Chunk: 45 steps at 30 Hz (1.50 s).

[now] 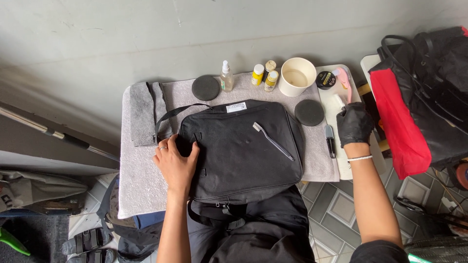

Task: Scrubbing the exterior of a black bag with a cleaning brush and solution.

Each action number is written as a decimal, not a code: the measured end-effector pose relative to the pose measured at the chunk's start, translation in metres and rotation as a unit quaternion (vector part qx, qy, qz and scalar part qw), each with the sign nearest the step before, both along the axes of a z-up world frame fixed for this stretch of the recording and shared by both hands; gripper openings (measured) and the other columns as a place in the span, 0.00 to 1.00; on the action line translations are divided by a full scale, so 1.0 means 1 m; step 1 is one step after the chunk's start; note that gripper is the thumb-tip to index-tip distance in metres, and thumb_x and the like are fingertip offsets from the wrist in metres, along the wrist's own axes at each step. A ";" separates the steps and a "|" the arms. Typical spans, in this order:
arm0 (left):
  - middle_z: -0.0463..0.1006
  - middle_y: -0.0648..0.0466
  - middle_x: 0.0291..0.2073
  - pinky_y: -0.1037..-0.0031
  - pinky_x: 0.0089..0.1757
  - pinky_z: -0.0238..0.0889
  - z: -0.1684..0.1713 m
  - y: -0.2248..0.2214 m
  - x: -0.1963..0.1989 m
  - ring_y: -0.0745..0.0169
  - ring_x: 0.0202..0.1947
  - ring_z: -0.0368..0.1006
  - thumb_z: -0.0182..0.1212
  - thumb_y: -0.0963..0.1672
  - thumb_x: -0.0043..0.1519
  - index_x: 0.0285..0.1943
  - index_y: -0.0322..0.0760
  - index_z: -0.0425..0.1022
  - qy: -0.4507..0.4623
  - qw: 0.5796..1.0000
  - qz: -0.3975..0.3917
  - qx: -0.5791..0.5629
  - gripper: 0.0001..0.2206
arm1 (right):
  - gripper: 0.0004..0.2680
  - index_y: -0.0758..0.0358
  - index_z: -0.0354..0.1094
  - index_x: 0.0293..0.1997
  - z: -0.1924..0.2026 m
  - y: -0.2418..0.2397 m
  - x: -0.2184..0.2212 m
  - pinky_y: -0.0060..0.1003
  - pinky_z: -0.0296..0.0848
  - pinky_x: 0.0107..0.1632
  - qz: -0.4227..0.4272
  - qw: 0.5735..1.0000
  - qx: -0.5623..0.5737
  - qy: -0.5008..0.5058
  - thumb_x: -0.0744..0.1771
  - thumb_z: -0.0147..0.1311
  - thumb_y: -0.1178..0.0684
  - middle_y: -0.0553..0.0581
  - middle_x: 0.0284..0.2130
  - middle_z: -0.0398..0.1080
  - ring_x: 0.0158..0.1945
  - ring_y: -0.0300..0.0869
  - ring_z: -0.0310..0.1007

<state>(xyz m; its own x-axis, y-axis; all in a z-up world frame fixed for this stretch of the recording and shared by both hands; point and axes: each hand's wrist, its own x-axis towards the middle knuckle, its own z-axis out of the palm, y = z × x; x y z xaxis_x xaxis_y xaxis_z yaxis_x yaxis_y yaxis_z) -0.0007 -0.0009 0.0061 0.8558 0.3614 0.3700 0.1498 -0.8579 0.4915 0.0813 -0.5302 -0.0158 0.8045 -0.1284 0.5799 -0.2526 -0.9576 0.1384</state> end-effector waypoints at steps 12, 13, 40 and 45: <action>0.70 0.51 0.46 0.63 0.44 0.54 0.000 0.001 -0.001 0.49 0.44 0.66 0.68 0.55 0.55 0.60 0.47 0.77 0.001 1.000 -0.015 0.026 0.25 | 0.06 0.49 0.75 0.46 0.088 0.218 -0.050 0.40 0.80 0.44 0.319 0.885 0.333 0.057 0.68 0.63 0.47 0.54 0.36 0.78 0.46 0.50 0.80; 0.70 0.51 0.46 0.63 0.44 0.54 -0.001 0.001 -0.001 0.49 0.44 0.66 0.68 0.55 0.55 0.60 0.47 0.77 0.002 1.000 -0.009 0.027 0.25 | 0.06 0.49 0.75 0.46 0.097 0.238 -0.051 0.40 0.80 0.44 0.324 0.883 0.334 0.060 0.68 0.63 0.47 0.54 0.36 0.78 0.46 0.50 0.80; 0.69 0.55 0.58 0.61 0.51 0.51 0.011 0.003 0.001 0.51 0.54 0.63 0.60 0.52 0.59 0.67 0.49 0.73 0.055 0.995 -0.078 0.015 0.25 | 0.07 0.43 0.80 0.48 0.067 0.317 -0.024 0.39 0.78 0.36 0.435 0.858 0.253 0.101 0.67 0.58 0.51 0.53 0.29 0.75 0.38 0.48 0.79; 0.70 0.55 0.57 0.61 0.51 0.51 0.011 0.002 0.002 0.52 0.54 0.63 0.60 0.52 0.59 0.67 0.49 0.73 0.049 0.996 -0.076 0.013 0.25 | 0.08 0.35 0.77 0.52 0.046 0.310 -0.014 0.38 0.77 0.35 0.405 0.887 0.218 0.047 0.69 0.55 0.47 0.44 0.28 0.74 0.36 0.42 0.79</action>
